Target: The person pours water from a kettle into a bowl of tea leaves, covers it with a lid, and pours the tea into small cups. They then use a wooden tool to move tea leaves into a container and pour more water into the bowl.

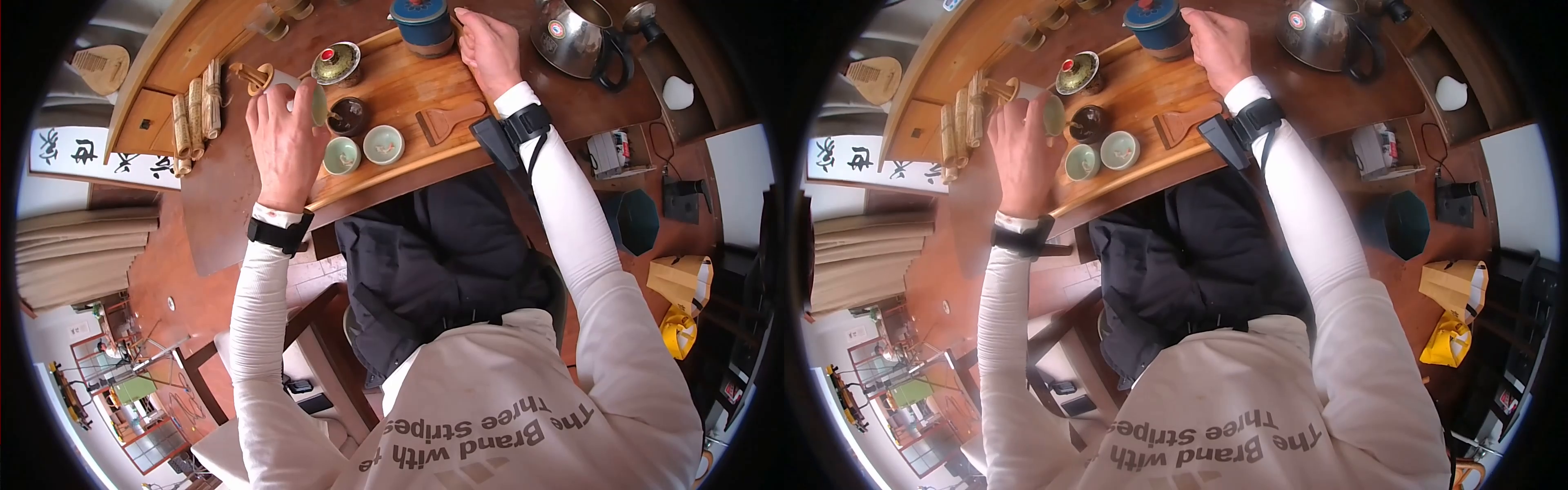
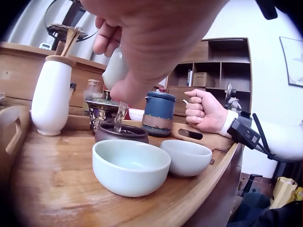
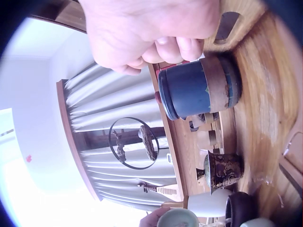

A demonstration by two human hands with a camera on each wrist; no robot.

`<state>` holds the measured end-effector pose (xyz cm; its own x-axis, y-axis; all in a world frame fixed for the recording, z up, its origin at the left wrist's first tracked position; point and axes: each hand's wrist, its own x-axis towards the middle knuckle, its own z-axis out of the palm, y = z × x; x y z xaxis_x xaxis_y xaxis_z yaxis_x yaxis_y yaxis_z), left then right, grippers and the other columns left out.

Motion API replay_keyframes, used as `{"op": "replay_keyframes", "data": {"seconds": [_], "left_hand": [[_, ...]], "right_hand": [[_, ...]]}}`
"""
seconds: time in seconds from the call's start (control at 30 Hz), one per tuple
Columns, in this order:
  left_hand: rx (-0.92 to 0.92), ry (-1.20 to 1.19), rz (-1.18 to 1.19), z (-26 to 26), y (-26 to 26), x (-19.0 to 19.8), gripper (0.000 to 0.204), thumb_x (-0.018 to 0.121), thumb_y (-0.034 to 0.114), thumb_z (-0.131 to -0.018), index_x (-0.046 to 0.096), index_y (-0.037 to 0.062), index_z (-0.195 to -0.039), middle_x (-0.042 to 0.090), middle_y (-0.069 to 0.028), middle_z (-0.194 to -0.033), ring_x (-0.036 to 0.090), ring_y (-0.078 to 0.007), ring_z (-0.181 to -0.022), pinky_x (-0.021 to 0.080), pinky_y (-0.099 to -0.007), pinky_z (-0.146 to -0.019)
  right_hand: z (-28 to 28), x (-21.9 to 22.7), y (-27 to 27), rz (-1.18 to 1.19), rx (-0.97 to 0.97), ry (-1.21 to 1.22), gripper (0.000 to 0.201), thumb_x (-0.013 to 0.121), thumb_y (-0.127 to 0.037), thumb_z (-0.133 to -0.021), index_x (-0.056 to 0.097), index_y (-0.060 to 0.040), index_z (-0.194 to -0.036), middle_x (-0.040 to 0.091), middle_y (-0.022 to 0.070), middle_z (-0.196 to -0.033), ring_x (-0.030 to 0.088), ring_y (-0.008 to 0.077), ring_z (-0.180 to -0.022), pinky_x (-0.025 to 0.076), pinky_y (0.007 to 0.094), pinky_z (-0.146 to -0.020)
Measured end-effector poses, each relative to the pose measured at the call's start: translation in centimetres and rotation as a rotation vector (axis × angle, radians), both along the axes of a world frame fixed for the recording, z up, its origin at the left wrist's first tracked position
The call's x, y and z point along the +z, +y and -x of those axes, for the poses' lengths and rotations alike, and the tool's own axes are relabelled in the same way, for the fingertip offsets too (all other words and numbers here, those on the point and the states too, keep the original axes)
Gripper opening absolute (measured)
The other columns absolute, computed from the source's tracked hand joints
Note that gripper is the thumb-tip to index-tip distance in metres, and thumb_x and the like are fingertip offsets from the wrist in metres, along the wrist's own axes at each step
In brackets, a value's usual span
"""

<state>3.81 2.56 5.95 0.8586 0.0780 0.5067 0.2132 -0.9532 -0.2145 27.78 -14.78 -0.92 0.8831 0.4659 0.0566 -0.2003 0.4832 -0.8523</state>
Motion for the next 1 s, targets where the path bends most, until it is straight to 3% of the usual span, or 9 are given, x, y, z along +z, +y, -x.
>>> {"op": "replay_keyframes", "data": {"seconds": [0.1,0.27,0.4,0.47,0.5,0.63,0.77,0.83,1.0], "left_hand": [[0.039,-0.048,-0.142,-0.4,-0.3,1.0,0.061,0.074,0.001,-0.066,0.059,0.0123,-0.123,0.056,-0.0119,-0.106,0.056,-0.0323,-0.105,0.041,-0.0492,-0.106],[0.037,-0.092,-0.13,-0.4,-0.9,2.2,0.061,0.075,0.004,-0.068,0.059,0.0131,-0.126,0.056,-0.0119,-0.108,0.056,-0.0322,-0.106,0.041,-0.0493,-0.105],[0.116,-0.182,0.072,-0.8,-1.2,0.6,0.06,0.083,0.02,-0.067,0.06,0.0074,-0.122,0.059,-0.0142,-0.111,0.057,-0.0337,-0.106,0.041,-0.0487,-0.099],[0.082,-0.126,0.495,-1.8,-1.1,-0.6,0.058,0.083,0.025,-0.067,0.061,0.0043,-0.116,0.061,-0.016,-0.107,0.058,-0.0351,-0.106,0.042,-0.0482,-0.098],[0.127,-0.125,0.549,-2.5,-2.0,-0.9,0.055,0.082,0.028,-0.069,0.062,0.0025,-0.113,0.063,-0.0168,-0.105,0.059,-0.0358,-0.105,0.042,-0.0479,-0.098],[0.063,-0.04,0.475,-5.2,-3.8,-2.6,0.055,0.08,0.028,-0.069,0.064,0.002,-0.115,0.065,-0.0162,-0.107,0.06,-0.0332,-0.106,0.041,-0.0473,-0.1],[0.024,0.005,0.401,-6.7,-4.9,-4.1,0.047,0.082,0.03,-0.069,0.069,0.0036,-0.106,0.067,-0.014,-0.101,0.06,-0.0317,-0.106,0.041,-0.046,-0.1],[0.113,0.111,0.408,-6.9,-5.1,-4.4,0.049,0.084,0.032,-0.069,0.07,0.0038,-0.107,0.067,-0.0142,-0.102,0.06,-0.0327,-0.107,0.041,-0.0459,-0.1],[0.137,0.046,0.397,-6.3,-4.7,-5.0,0.055,0.086,0.037,-0.07,0.07,0.0032,-0.109,0.067,-0.0148,-0.105,0.058,-0.0345,-0.109,0.041,-0.0458,-0.099]], "right_hand": [[-0.1,-0.3,0.0,-0.004,0.019,0.0,0.027,0.062,-0.02,-0.101,0.059,-0.0139,-0.076,0.041,-0.011,-0.057,0.033,0.0006,-0.043,0.02,0.0205,-0.039],[-0.1,-0.2,0.0,0.028,-0.007,-0.002,0.026,0.062,-0.021,-0.101,0.058,-0.0146,-0.076,0.038,-0.0115,-0.058,0.03,0.0001,-0.043,0.019,0.0206,-0.039],[-0.7,-1.0,0.1,-0.021,0.065,0.007,0.023,0.065,-0.02,-0.099,0.064,-0.0093,-0.079,0.05,-0.0078,-0.059,0.041,0.0018,-0.046,0.028,0.0209,-0.041],[-0.4,-0.7,0.6,-0.039,-0.024,-0.057,0.027,0.068,-0.016,-0.095,0.061,-0.0048,-0.072,0.045,-0.0075,-0.06,0.036,0.0016,-0.048,0.024,0.0235,-0.043],[-0.2,-0.5,0.4,-0.039,-0.023,-0.061,0.027,0.068,-0.016,-0.095,0.061,-0.0048,-0.072,0.045,-0.0075,-0.06,0.036,0.0016,-0.048,0.024,0.0235,-0.043],[0.3,0.1,-0.3,-0.051,0.0,-0.067,0.028,0.069,-0.016,-0.095,0.06,-0.005,-0.071,0.045,-0.0075,-0.06,0.036,0.0015,-0.048,0.023,0.0233,-0.043],[0.3,0.1,0.1,-0.031,-0.033,-0.054,0.029,0.068,-0.017,-0.095,0.059,-0.0051,-0.07,0.044,-0.0071,-0.059,0.035,0.0017,-0.047,0.023,0.0236,-0.042],[0.3,0.1,-0.1,-0.036,-0.029,-0.06,0.03,0.068,-0.017,-0.096,0.059,-0.0052,-0.07,0.044,-0.007,-0.059,0.035,0.0018,-0.047,0.022,0.0236,-0.042],[0.2,0.1,-0.1,-0.039,-0.015,-0.046,0.03,0.069,-0.017,-0.096,0.059,-0.0056,-0.069,0.045,-0.0066,-0.058,0.035,0.0019,-0.047,0.022,0.0235,-0.042]]}}
